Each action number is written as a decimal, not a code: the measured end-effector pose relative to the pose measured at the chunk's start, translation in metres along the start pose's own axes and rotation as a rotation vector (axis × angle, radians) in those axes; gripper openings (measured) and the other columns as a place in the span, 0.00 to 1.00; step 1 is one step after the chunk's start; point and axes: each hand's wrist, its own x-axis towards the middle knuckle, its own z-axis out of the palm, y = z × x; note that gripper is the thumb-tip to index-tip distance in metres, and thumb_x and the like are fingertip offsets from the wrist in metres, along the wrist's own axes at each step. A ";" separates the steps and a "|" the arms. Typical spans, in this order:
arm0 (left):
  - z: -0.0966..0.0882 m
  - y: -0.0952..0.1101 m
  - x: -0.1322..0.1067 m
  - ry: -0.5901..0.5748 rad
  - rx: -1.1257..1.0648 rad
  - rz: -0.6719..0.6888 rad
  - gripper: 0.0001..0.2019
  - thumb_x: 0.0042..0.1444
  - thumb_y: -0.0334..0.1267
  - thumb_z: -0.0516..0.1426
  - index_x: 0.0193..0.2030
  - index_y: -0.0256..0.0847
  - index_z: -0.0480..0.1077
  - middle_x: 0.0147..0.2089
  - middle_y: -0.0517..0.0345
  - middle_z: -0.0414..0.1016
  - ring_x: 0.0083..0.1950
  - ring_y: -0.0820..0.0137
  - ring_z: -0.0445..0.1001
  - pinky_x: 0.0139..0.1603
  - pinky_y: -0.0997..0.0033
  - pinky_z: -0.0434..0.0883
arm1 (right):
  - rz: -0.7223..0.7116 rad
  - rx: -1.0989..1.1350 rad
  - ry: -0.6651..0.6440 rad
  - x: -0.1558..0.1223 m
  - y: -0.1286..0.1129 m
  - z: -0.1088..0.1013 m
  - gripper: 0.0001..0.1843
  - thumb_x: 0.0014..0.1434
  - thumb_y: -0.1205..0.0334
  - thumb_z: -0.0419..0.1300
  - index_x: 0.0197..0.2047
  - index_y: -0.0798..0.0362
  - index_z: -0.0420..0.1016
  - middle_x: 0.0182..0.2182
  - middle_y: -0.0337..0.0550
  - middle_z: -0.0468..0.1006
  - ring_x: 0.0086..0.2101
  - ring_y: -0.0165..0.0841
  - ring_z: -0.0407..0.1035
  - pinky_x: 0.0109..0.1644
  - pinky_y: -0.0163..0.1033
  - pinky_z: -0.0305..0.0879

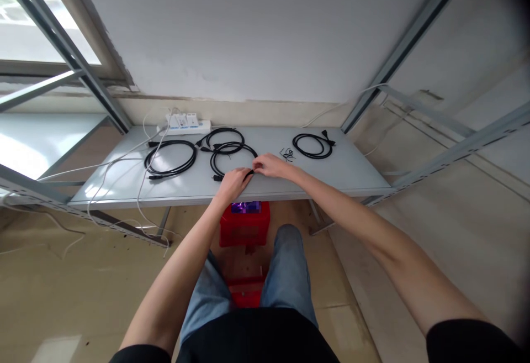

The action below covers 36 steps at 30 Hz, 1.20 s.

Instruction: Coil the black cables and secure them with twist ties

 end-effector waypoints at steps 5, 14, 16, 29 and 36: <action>0.000 0.000 0.001 -0.012 -0.002 -0.010 0.18 0.76 0.44 0.49 0.57 0.41 0.77 0.52 0.45 0.83 0.53 0.58 0.81 0.51 0.65 0.72 | -0.166 -0.390 0.046 -0.016 -0.013 0.010 0.16 0.69 0.77 0.54 0.51 0.57 0.78 0.46 0.52 0.81 0.45 0.38 0.71 0.44 0.39 0.59; -0.003 0.002 0.000 -0.029 -0.002 -0.011 0.15 0.75 0.41 0.50 0.56 0.40 0.77 0.51 0.44 0.83 0.54 0.57 0.80 0.50 0.65 0.71 | -0.409 -0.714 0.086 -0.021 -0.008 0.024 0.15 0.74 0.74 0.49 0.48 0.57 0.78 0.38 0.50 0.77 0.40 0.38 0.66 0.43 0.42 0.58; -0.003 0.001 0.000 -0.023 -0.004 -0.008 0.15 0.75 0.41 0.50 0.57 0.41 0.76 0.51 0.44 0.83 0.54 0.57 0.80 0.51 0.65 0.71 | -0.433 -0.720 0.095 -0.021 -0.006 0.022 0.17 0.75 0.74 0.47 0.49 0.57 0.78 0.37 0.50 0.77 0.39 0.37 0.66 0.43 0.41 0.57; -0.004 0.003 0.000 -0.032 0.041 -0.018 0.17 0.76 0.44 0.49 0.51 0.41 0.78 0.47 0.45 0.82 0.50 0.59 0.80 0.48 0.66 0.70 | -0.442 -0.717 0.097 -0.016 -0.001 0.018 0.21 0.76 0.73 0.45 0.45 0.57 0.80 0.36 0.50 0.77 0.37 0.36 0.64 0.40 0.41 0.55; 0.000 0.000 0.001 -0.026 0.043 -0.018 0.17 0.76 0.44 0.49 0.53 0.42 0.78 0.46 0.45 0.82 0.48 0.58 0.80 0.47 0.64 0.70 | -0.483 -0.725 0.076 -0.013 -0.003 0.010 0.21 0.76 0.73 0.46 0.42 0.56 0.80 0.41 0.51 0.77 0.40 0.37 0.65 0.39 0.42 0.53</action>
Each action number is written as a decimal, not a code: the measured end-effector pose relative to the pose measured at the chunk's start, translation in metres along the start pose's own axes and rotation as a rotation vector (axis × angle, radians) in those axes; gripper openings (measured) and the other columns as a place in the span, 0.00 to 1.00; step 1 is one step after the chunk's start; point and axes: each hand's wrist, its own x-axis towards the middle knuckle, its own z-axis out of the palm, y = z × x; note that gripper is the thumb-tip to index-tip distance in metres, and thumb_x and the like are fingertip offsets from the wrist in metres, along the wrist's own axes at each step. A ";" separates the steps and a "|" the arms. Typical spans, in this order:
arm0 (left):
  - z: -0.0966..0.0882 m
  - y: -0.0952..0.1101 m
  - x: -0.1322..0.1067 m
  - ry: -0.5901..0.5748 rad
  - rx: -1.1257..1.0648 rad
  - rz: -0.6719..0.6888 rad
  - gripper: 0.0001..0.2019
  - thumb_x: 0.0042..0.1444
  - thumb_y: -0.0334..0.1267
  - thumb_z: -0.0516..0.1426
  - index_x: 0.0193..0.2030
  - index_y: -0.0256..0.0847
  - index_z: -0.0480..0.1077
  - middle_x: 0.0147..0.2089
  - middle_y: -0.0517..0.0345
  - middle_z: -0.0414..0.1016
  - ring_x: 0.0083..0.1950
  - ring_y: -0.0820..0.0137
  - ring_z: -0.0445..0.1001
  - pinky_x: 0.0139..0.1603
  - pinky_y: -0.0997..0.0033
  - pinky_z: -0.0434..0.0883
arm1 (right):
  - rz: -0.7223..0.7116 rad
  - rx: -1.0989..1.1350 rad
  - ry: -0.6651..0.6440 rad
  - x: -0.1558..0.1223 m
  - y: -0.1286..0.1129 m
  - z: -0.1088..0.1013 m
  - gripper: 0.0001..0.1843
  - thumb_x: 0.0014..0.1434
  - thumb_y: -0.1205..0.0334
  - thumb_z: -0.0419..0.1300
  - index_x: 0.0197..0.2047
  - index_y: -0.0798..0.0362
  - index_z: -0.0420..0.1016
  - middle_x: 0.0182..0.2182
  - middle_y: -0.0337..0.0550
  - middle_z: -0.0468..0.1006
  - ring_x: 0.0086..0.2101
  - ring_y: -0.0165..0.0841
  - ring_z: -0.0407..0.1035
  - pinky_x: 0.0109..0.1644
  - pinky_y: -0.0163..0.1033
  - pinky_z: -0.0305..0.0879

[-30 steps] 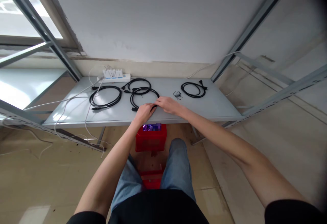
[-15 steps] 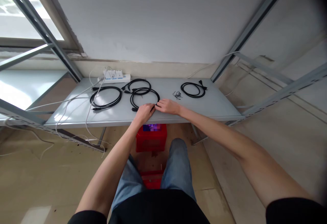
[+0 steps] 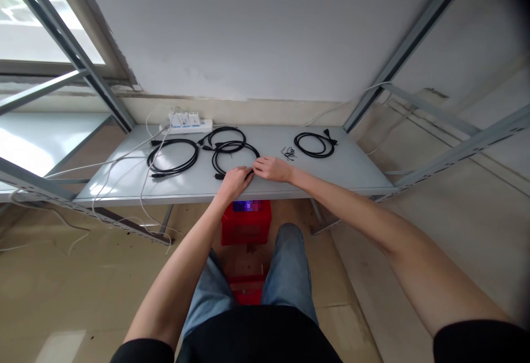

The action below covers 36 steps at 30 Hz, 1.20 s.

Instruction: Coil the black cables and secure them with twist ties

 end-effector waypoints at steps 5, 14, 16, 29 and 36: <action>0.001 0.000 0.001 0.001 0.004 0.004 0.17 0.76 0.43 0.49 0.53 0.41 0.78 0.48 0.45 0.83 0.50 0.58 0.81 0.48 0.64 0.71 | -0.053 -0.020 -0.019 0.007 0.001 -0.006 0.22 0.77 0.73 0.45 0.42 0.56 0.80 0.41 0.51 0.78 0.42 0.37 0.66 0.41 0.41 0.55; -0.001 0.002 0.000 -0.002 -0.027 -0.036 0.17 0.75 0.44 0.51 0.49 0.39 0.79 0.49 0.41 0.83 0.51 0.55 0.81 0.48 0.63 0.71 | 0.352 0.141 -0.122 0.023 -0.034 -0.022 0.13 0.66 0.77 0.57 0.45 0.60 0.83 0.43 0.58 0.81 0.47 0.44 0.71 0.52 0.45 0.62; -0.003 0.003 0.000 -0.003 -0.032 -0.033 0.17 0.75 0.44 0.51 0.50 0.40 0.79 0.49 0.42 0.84 0.51 0.55 0.81 0.48 0.63 0.71 | 0.505 0.251 -0.124 0.026 -0.039 -0.024 0.12 0.65 0.76 0.59 0.43 0.59 0.84 0.44 0.59 0.82 0.47 0.45 0.73 0.52 0.44 0.63; -0.001 0.000 -0.001 0.017 -0.051 0.001 0.14 0.75 0.43 0.52 0.52 0.42 0.78 0.49 0.46 0.83 0.51 0.58 0.80 0.47 0.66 0.70 | 1.338 1.310 -0.069 0.031 -0.018 -0.013 0.09 0.53 0.73 0.69 0.24 0.56 0.78 0.25 0.42 0.81 0.24 0.26 0.65 0.29 0.32 0.58; -0.001 0.000 0.000 0.030 -0.042 0.005 0.15 0.74 0.42 0.52 0.51 0.42 0.79 0.48 0.46 0.83 0.51 0.58 0.80 0.46 0.66 0.69 | 1.386 1.648 -0.227 0.031 -0.005 -0.015 0.10 0.58 0.72 0.69 0.26 0.57 0.77 0.27 0.46 0.85 0.19 0.21 0.51 0.19 0.30 0.46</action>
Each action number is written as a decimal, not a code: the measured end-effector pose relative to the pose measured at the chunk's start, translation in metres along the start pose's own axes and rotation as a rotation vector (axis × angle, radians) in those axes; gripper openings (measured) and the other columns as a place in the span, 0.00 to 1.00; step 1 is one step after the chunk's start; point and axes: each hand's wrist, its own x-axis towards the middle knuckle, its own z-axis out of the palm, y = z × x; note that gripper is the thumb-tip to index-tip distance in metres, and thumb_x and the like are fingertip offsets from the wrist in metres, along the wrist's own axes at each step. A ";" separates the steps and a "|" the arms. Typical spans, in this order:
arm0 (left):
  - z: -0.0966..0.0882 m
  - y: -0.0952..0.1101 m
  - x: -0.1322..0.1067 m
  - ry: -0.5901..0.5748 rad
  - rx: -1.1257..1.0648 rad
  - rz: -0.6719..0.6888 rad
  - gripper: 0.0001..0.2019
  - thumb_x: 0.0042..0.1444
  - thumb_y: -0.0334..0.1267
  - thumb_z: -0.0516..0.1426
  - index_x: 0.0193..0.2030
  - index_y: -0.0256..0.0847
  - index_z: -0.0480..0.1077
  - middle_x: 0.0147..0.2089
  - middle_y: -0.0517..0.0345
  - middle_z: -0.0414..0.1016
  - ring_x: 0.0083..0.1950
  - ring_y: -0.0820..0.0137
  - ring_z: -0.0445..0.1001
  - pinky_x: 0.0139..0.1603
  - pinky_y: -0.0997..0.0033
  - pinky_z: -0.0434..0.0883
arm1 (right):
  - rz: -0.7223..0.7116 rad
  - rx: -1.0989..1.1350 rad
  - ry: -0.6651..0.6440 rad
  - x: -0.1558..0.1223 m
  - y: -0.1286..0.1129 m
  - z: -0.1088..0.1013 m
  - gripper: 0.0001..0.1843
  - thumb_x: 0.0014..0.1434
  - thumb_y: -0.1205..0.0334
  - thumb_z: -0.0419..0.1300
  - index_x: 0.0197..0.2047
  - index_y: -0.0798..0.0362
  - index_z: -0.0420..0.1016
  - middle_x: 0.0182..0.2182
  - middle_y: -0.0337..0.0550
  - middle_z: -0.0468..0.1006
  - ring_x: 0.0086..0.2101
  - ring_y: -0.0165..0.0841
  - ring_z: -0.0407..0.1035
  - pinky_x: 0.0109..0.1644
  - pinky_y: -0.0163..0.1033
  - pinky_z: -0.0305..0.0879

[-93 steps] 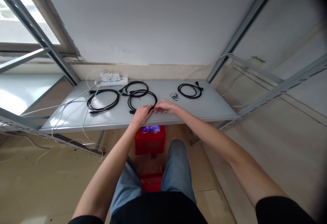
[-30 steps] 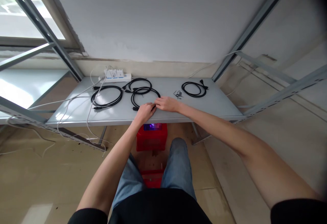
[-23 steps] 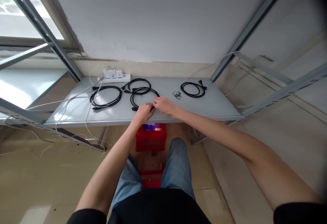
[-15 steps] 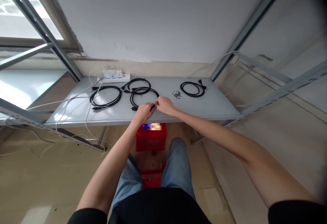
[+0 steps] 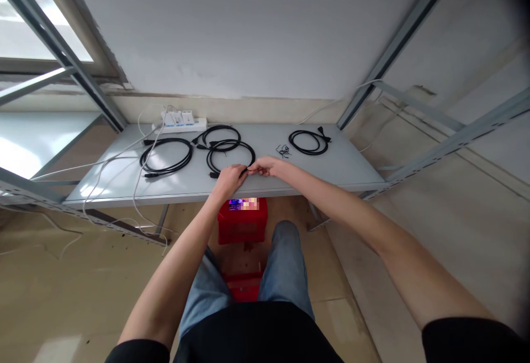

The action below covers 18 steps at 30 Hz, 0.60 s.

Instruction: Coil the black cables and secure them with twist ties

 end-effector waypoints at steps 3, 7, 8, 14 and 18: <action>0.000 0.000 0.000 -0.013 -0.002 0.006 0.15 0.74 0.43 0.52 0.51 0.42 0.79 0.48 0.46 0.83 0.51 0.58 0.80 0.46 0.66 0.68 | -0.122 -0.098 0.026 0.002 0.007 -0.002 0.07 0.56 0.71 0.72 0.28 0.58 0.80 0.31 0.47 0.86 0.20 0.22 0.55 0.20 0.30 0.46; -0.001 0.001 0.001 -0.027 -0.012 -0.002 0.15 0.74 0.43 0.52 0.52 0.42 0.79 0.48 0.46 0.83 0.50 0.58 0.80 0.46 0.66 0.68 | -0.307 -0.211 -0.021 0.004 0.016 -0.005 0.03 0.56 0.70 0.71 0.31 0.58 0.83 0.30 0.46 0.87 0.24 0.24 0.65 0.24 0.29 0.56; -0.001 0.001 0.001 -0.029 -0.012 -0.006 0.16 0.74 0.44 0.52 0.52 0.42 0.79 0.48 0.46 0.83 0.50 0.58 0.80 0.46 0.66 0.68 | -0.363 -0.257 -0.027 0.004 0.017 -0.006 0.03 0.57 0.71 0.69 0.31 0.58 0.83 0.29 0.45 0.86 0.26 0.25 0.68 0.28 0.29 0.60; 0.003 -0.002 0.002 -0.019 0.006 -0.001 0.15 0.74 0.42 0.52 0.53 0.42 0.80 0.48 0.46 0.83 0.51 0.57 0.80 0.47 0.65 0.69 | -0.703 -0.899 0.094 -0.008 0.012 -0.005 0.07 0.63 0.71 0.64 0.38 0.56 0.84 0.35 0.45 0.87 0.38 0.34 0.78 0.41 0.32 0.64; 0.002 -0.002 0.002 -0.012 0.008 0.000 0.15 0.74 0.42 0.53 0.54 0.41 0.80 0.49 0.46 0.84 0.51 0.57 0.81 0.46 0.65 0.69 | -0.801 -1.334 0.190 -0.021 0.008 0.002 0.11 0.70 0.66 0.59 0.48 0.55 0.84 0.46 0.54 0.86 0.47 0.42 0.78 0.46 0.38 0.64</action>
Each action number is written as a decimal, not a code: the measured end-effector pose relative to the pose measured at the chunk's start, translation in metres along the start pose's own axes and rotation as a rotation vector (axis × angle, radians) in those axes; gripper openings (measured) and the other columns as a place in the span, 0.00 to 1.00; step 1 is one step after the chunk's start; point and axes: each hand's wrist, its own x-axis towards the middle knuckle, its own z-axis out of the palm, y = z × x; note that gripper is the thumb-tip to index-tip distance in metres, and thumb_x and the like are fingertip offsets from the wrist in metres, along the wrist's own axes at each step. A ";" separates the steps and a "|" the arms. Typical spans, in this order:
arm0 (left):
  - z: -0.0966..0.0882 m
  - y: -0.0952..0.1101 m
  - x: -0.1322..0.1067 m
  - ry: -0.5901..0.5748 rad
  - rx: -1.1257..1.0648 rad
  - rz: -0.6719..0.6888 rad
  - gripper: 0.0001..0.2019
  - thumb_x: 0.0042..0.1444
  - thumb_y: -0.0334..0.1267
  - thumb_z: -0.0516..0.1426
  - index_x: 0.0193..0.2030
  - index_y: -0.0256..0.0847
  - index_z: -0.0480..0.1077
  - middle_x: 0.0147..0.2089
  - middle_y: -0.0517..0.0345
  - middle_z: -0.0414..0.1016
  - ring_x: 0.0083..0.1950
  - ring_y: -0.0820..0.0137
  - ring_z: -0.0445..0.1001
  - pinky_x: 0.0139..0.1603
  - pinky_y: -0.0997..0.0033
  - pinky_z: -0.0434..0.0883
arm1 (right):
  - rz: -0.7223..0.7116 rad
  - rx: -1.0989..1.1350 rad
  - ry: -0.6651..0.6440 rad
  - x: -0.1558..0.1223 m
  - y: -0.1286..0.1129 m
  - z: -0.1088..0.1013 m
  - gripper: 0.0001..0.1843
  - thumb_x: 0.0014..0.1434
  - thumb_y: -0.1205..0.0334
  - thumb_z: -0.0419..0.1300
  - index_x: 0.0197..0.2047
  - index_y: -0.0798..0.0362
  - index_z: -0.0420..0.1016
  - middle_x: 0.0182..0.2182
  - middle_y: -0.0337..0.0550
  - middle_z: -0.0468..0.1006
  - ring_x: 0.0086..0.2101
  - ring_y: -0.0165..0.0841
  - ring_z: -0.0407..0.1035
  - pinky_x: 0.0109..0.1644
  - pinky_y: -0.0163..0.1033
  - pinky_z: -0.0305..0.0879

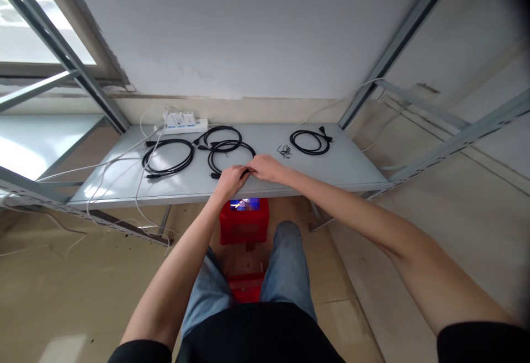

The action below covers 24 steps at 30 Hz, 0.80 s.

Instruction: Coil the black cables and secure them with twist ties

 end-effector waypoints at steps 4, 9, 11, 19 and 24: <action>-0.003 0.002 -0.001 -0.006 0.003 -0.020 0.15 0.74 0.42 0.53 0.53 0.39 0.80 0.49 0.44 0.84 0.50 0.57 0.81 0.46 0.65 0.69 | -0.061 -0.146 -0.055 -0.003 -0.008 -0.006 0.14 0.73 0.65 0.56 0.54 0.56 0.81 0.48 0.56 0.85 0.48 0.44 0.78 0.52 0.42 0.66; -0.003 0.003 0.000 -0.011 0.007 -0.030 0.16 0.75 0.44 0.53 0.51 0.40 0.80 0.49 0.43 0.84 0.50 0.57 0.81 0.46 0.65 0.69 | -0.058 -0.180 -0.088 -0.003 -0.007 -0.007 0.15 0.74 0.65 0.55 0.57 0.59 0.78 0.51 0.58 0.83 0.52 0.45 0.77 0.55 0.44 0.67; -0.002 0.003 0.000 -0.014 0.015 -0.029 0.16 0.75 0.44 0.53 0.50 0.39 0.80 0.49 0.43 0.84 0.50 0.57 0.81 0.46 0.65 0.69 | -0.074 -0.189 -0.097 -0.003 -0.006 -0.005 0.14 0.74 0.65 0.55 0.56 0.60 0.77 0.51 0.58 0.83 0.55 0.46 0.75 0.57 0.45 0.66; -0.001 0.002 -0.001 -0.010 0.019 -0.026 0.15 0.75 0.43 0.53 0.51 0.40 0.79 0.49 0.44 0.84 0.51 0.57 0.81 0.46 0.65 0.69 | -0.118 -0.197 -0.097 -0.001 -0.005 -0.004 0.13 0.72 0.65 0.57 0.55 0.59 0.77 0.52 0.58 0.82 0.56 0.46 0.72 0.59 0.46 0.64; -0.001 0.002 -0.001 -0.013 0.010 -0.027 0.15 0.74 0.43 0.53 0.52 0.41 0.80 0.50 0.44 0.84 0.52 0.57 0.81 0.48 0.65 0.70 | -0.143 -0.263 -0.136 0.001 -0.004 -0.007 0.12 0.70 0.66 0.57 0.50 0.60 0.80 0.48 0.58 0.83 0.54 0.47 0.72 0.58 0.46 0.63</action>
